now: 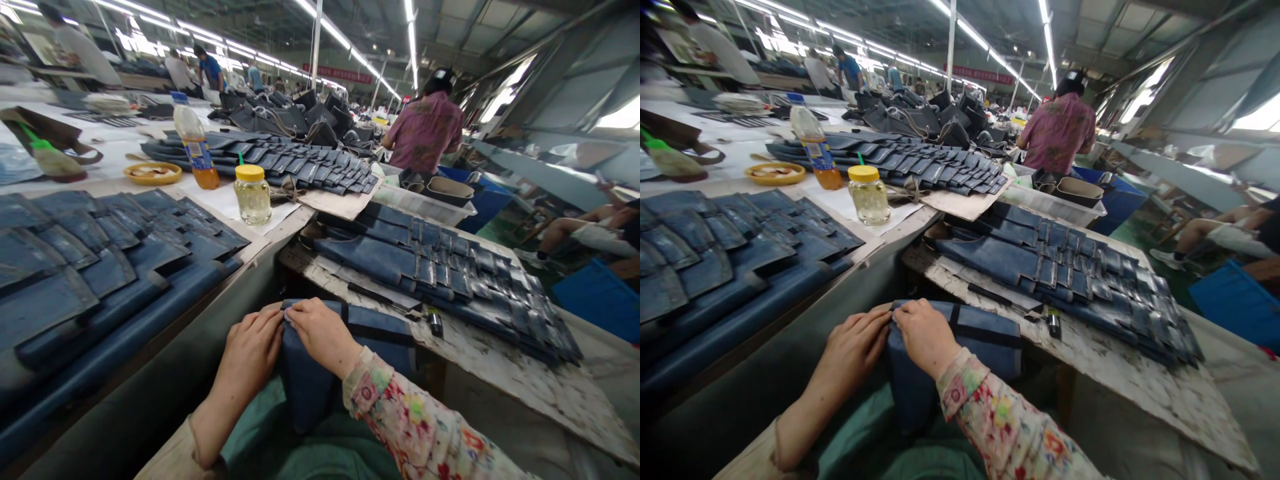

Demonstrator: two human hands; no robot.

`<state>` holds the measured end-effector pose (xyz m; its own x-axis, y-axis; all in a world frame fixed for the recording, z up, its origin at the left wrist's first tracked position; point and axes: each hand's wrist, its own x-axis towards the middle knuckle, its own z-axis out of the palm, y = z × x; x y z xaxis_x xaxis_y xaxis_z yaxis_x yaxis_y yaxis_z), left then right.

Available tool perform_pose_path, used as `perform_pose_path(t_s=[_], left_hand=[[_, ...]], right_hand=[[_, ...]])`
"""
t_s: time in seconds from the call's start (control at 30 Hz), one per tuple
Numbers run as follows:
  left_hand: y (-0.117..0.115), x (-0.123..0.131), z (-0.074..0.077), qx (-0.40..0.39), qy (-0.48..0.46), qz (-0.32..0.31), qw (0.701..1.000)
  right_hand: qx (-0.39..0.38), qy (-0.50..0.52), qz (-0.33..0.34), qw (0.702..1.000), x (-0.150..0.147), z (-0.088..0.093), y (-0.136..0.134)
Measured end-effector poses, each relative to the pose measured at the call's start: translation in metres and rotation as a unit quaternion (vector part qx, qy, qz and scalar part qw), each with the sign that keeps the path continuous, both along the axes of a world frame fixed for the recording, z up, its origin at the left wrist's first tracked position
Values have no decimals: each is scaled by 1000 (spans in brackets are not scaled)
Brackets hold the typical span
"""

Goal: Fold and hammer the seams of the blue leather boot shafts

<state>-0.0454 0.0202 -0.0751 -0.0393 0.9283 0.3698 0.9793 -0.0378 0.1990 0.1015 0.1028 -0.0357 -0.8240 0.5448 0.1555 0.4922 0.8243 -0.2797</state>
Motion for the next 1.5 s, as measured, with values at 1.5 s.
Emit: perform_pose_path(t_s=[1.5], left_hand=[[213,196,6,-204,123,-271,933]], right_hand=[[63,101,-232,965,152,-32,-49]])
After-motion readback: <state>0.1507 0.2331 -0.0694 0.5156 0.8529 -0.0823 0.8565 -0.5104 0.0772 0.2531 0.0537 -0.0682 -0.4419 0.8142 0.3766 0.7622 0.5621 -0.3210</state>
